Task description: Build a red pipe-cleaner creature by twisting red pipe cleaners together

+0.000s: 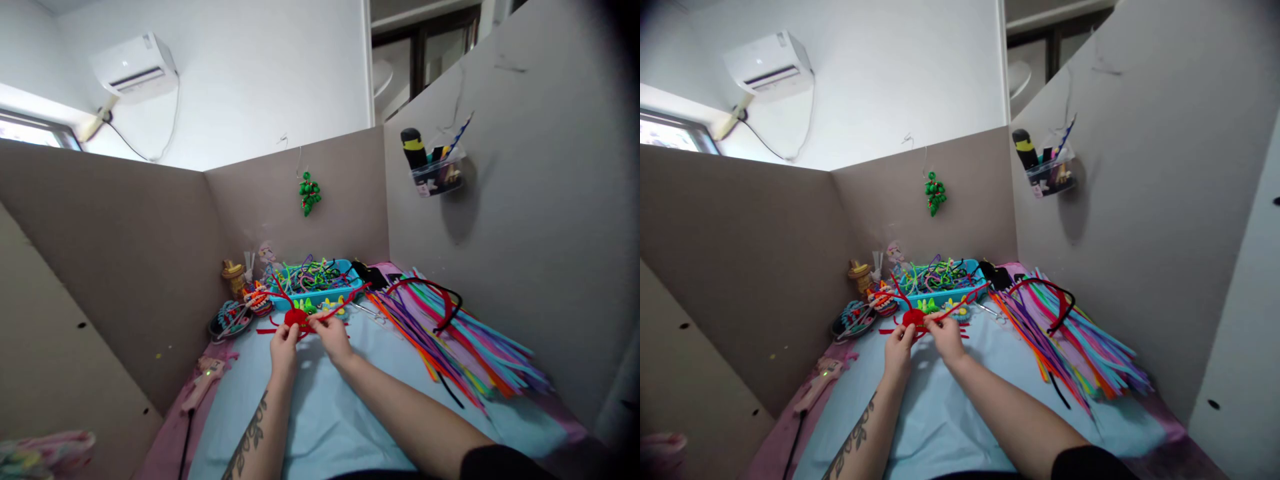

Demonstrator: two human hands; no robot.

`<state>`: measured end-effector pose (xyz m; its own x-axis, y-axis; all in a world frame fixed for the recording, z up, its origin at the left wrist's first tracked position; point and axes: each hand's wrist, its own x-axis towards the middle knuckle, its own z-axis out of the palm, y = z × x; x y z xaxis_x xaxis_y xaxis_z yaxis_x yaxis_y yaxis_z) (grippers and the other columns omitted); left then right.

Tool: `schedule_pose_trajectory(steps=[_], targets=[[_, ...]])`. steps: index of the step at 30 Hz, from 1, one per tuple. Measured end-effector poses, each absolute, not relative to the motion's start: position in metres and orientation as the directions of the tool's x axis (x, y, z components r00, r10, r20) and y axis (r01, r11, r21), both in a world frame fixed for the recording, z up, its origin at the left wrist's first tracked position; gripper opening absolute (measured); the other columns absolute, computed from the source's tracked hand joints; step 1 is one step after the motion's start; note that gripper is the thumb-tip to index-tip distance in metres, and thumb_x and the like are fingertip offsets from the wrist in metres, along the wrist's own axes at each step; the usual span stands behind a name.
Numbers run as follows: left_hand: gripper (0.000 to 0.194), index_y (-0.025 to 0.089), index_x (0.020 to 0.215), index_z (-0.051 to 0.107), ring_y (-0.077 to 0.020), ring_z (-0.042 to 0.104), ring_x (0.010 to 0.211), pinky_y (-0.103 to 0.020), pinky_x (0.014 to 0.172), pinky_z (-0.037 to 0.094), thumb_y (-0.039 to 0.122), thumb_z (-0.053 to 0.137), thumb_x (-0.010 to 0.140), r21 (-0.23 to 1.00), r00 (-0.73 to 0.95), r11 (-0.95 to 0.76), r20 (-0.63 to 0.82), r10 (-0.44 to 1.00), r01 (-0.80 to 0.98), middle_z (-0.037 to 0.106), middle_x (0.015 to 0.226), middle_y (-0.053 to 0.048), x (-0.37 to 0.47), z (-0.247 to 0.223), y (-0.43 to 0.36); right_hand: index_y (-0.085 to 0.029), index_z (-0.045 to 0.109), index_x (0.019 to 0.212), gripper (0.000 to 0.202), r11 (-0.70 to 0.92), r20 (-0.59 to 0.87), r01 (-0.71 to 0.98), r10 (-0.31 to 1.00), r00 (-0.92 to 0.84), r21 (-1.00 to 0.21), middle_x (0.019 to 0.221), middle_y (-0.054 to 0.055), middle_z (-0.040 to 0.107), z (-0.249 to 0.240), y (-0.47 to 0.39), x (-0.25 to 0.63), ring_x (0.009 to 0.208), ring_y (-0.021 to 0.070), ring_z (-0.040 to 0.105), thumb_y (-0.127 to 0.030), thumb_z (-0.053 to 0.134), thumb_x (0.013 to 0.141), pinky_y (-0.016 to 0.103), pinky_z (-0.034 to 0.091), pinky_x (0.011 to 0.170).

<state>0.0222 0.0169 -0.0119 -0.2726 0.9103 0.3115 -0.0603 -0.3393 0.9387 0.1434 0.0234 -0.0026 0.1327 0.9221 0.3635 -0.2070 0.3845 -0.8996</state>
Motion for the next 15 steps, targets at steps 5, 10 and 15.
schedule_pose_trajectory(steps=[5,10,15], targets=[[0.032,0.016,0.056,0.047,-0.0085,0.043,0.054,-0.021,0.056,0.037,0.040,0.065,0.066,0.945,-0.147,-0.300,0.280,0.949,-0.133,0.049,0.054,0.004,0.028,-0.012,0.014,-0.017,0.063,0.070,0.031,0.268,0.172,-0.390,0.949,0.264,-0.881,0.073,0.004,0.066,-0.006,0.050,0.160,0.077,0.0218,0.060,-0.044,0.068,0.055,0.033,0.044,0.073],[0.030,0.015,0.059,0.049,-0.0094,0.047,0.058,-0.022,0.060,0.039,0.040,0.065,0.066,0.938,-0.170,-0.296,0.267,0.949,-0.181,0.051,0.058,0.003,0.030,-0.011,0.014,-0.017,0.064,0.077,0.036,0.235,0.181,-0.372,0.968,0.175,-0.898,0.080,0.006,0.065,-0.010,0.040,0.151,0.083,0.0231,0.059,-0.046,0.069,0.057,0.035,0.044,0.076],[0.029,0.015,0.062,0.050,-0.0102,0.049,0.060,-0.022,0.062,0.040,0.039,0.065,0.067,0.934,-0.137,-0.310,0.289,0.948,-0.178,0.053,0.061,0.002,0.031,-0.010,0.011,-0.016,0.061,0.059,0.032,0.271,0.216,-0.287,0.954,0.210,-0.919,0.109,0.010,0.057,-0.013,0.034,0.141,0.108,0.0269,0.048,-0.047,0.070,0.057,0.037,0.036,0.091]])
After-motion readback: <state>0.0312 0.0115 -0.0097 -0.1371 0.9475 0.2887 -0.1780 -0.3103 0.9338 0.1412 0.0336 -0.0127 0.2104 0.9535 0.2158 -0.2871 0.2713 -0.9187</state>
